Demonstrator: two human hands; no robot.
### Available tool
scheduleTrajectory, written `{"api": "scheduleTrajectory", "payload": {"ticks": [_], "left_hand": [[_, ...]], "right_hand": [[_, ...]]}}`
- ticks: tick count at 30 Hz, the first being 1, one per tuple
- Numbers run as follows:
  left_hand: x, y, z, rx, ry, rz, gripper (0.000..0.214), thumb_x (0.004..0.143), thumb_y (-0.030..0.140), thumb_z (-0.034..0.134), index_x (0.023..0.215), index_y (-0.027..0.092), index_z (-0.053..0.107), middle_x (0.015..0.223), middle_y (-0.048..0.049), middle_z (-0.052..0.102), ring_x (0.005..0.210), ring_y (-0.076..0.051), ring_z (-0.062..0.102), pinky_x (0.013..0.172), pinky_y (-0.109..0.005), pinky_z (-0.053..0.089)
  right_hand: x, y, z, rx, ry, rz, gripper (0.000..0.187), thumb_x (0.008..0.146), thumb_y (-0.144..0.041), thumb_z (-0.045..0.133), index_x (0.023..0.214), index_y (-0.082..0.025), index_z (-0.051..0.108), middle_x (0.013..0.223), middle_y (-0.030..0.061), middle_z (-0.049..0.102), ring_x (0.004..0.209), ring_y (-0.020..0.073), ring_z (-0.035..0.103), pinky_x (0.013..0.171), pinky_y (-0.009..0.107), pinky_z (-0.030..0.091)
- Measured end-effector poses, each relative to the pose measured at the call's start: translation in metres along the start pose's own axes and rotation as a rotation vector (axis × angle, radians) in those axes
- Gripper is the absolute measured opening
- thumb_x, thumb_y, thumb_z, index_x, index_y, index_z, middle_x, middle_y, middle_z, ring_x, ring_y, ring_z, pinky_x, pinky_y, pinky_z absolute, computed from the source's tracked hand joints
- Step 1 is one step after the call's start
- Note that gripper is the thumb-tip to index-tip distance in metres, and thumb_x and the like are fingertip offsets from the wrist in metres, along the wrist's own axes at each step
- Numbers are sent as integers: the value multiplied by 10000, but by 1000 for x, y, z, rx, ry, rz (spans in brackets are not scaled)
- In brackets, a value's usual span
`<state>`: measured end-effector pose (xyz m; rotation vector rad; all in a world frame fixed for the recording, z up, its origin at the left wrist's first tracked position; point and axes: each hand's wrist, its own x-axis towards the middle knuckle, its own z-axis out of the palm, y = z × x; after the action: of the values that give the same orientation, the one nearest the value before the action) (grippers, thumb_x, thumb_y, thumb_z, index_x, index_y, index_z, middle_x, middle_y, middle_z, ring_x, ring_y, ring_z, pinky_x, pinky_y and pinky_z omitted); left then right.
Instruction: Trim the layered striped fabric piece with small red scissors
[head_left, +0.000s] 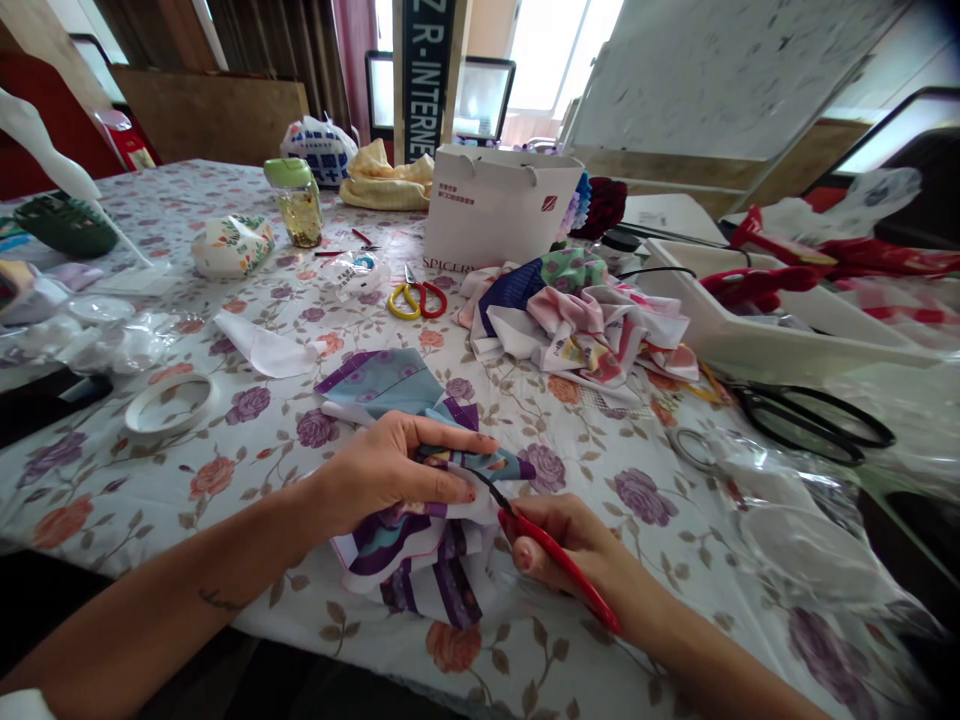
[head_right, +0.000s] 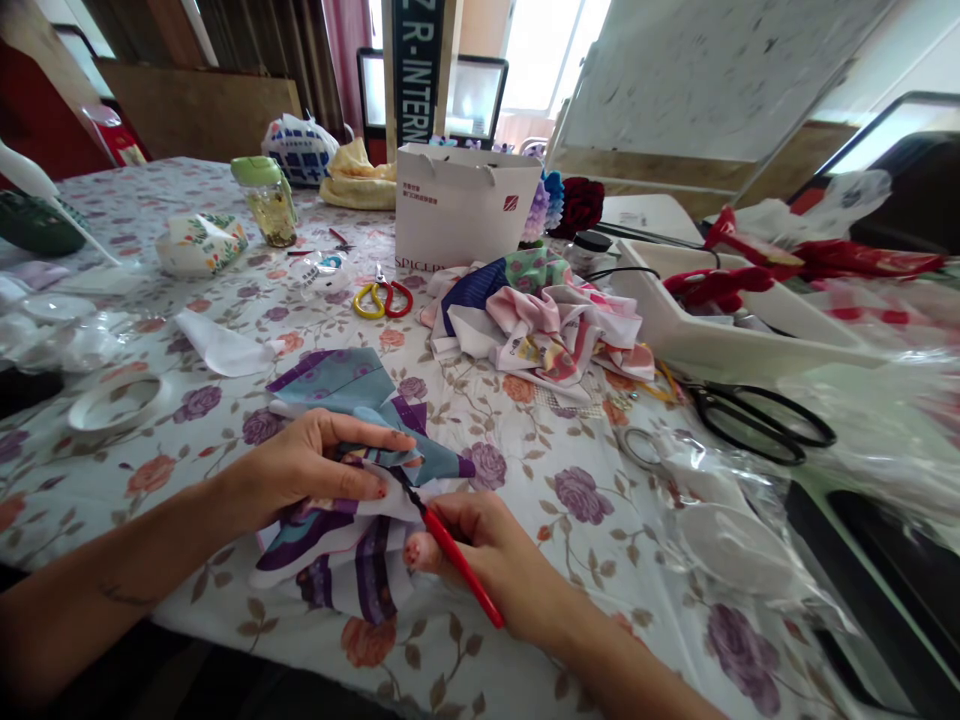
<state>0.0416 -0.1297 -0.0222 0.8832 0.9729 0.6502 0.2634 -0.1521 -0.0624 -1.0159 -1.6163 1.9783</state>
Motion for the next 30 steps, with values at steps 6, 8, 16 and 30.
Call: {"api": "scheduleTrajectory", "payload": {"ticks": [6, 8, 16, 30], "left_hand": [[-1, -2, -1, 42, 9, 5, 382, 638, 118, 832, 999, 235, 798, 686, 13, 695, 496, -28, 482, 500, -140, 380], [0, -2, 0, 34, 14, 7, 374, 633, 111, 832, 985, 234, 801, 707, 7, 706, 505, -30, 495, 508, -140, 387], [-1, -1, 0, 23, 1, 9, 378, 649, 102, 825, 1004, 231, 797, 684, 8, 710, 512, -42, 528, 534, -148, 416], [-3, 0, -2, 94, -2, 57, 470, 628, 201, 847, 1091, 197, 769, 726, -23, 691, 578, -100, 563, 532, -203, 426]], "right_hand": [[1, 1, 0, -2, -10, -2, 540, 813, -629, 649, 621, -189, 402, 524, -91, 263, 471, 63, 174, 426, 250, 112], [2, 0, 0, -1, -7, -7, 532, 822, -610, 651, 618, -190, 396, 520, -91, 263, 469, 62, 175, 428, 250, 114], [2, -3, 2, -8, 3, -1, 524, 817, -603, 658, 617, -194, 399, 522, -90, 264, 473, 68, 173, 434, 246, 125], [3, -7, 5, -13, 31, 18, 552, 764, -635, 687, 595, -196, 398, 523, -86, 260, 478, 68, 170, 429, 234, 143]]}}
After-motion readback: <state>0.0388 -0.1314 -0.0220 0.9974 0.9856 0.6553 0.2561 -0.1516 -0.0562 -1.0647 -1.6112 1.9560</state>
